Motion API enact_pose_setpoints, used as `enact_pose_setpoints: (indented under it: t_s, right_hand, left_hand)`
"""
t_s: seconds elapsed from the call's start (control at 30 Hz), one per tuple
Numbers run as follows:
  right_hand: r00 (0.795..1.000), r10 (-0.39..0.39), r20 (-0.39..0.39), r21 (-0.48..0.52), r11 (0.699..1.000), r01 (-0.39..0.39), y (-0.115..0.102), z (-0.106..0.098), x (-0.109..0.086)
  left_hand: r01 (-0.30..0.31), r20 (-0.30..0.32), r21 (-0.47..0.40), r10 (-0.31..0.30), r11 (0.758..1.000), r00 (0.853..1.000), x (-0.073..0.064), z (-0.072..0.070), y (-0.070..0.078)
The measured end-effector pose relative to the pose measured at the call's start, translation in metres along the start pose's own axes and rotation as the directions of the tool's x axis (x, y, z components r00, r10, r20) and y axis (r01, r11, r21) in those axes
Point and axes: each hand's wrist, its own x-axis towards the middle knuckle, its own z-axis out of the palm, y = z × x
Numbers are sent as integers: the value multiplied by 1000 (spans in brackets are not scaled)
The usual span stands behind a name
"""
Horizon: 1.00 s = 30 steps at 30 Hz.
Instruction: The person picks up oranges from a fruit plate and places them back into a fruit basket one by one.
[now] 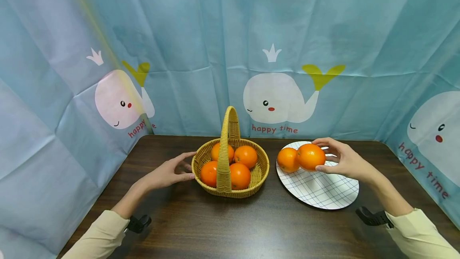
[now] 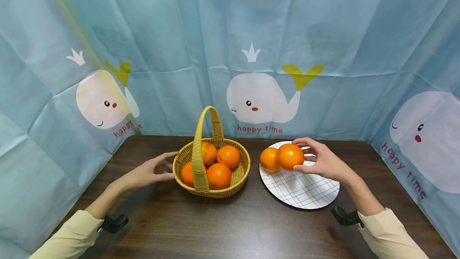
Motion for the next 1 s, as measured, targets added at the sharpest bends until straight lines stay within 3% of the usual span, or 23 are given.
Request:
enact_pose_setpoints:
  t_s: [0.53,1.0]
  right_hand:
    - [999,-25,23,58,998,24,-12,11,28]
    - [996,-70,60,120,991,62,-19,33,52]
  left_hand:
    - [6,4,6,-6,1000,1000,1,0,0]
    - [14,-2,0,-14,1000,1000,-2,0,3]
